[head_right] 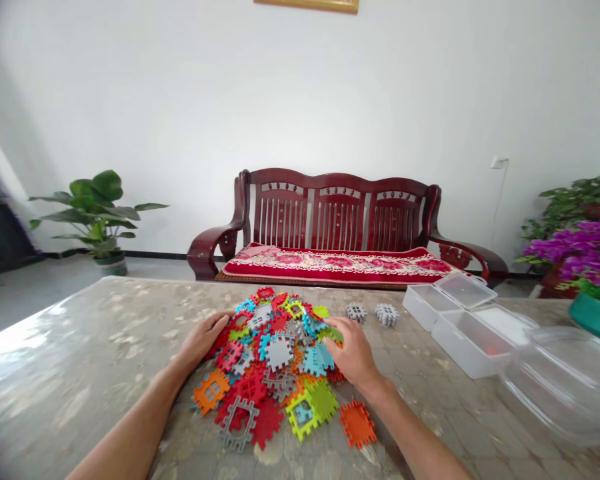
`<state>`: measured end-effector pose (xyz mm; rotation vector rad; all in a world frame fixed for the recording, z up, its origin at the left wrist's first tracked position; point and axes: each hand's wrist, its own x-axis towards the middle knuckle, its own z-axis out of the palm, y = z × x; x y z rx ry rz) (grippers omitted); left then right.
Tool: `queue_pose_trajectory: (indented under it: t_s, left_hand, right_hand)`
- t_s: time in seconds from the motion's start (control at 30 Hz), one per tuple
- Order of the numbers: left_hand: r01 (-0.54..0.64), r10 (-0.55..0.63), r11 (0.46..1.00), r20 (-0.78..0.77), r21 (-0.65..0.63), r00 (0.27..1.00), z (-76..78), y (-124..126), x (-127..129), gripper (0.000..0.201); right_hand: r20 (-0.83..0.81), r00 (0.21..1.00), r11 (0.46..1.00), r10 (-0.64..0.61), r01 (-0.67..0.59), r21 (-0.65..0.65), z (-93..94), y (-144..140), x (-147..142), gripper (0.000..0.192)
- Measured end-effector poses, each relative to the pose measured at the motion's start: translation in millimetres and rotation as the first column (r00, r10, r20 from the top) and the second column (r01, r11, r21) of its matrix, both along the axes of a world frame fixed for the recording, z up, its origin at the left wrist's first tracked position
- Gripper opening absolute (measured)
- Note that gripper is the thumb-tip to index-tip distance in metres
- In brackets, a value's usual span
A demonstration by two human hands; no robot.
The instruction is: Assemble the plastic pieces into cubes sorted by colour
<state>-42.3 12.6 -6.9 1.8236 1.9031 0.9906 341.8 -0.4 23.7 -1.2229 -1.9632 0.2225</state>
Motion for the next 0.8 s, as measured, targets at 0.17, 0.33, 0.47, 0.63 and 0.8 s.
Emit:
queue_pose_trajectory:
  t_s: [0.17, 0.33, 0.47, 0.63, 0.8]
  left_hand:
    - [-0.002, 0.002, 1.000, 0.001, -0.024, 1.000, 1.0, 3, -2, 0.047]
    - [-0.003, 0.003, 1.000, -0.003, -0.020, 1.000, 3.6, 2, -2, 0.040]
    - [-0.010, 0.009, 1.000, -0.016, -0.019, 1.000, 2.9, 4, -3, 0.040]
    - [-0.003, 0.002, 1.000, -0.025, -0.015, 1.000, -0.1, 5, -5, 0.041]
    - [0.004, -0.004, 1.000, -0.010, -0.001, 1.000, -2.0, 7, -6, 0.041]
  right_hand:
    - [0.211, 0.935, 0.957, 0.286, -0.291, -0.008, 25.3, -6, -41, 0.053]
    - [0.365, 0.812, 0.883, 0.455, -0.464, -0.069, 34.4, -11, -70, 0.067]
    - [0.440, 0.781, 0.884, 0.443, -0.463, -0.067, 34.1, -11, -76, 0.061]
    - [0.480, 0.773, 0.886, 0.416, -0.463, -0.022, 34.3, -14, -78, 0.059]
    - [0.359, 0.868, 0.924, 0.342, -0.380, 0.038, 39.1, -12, -57, 0.060]
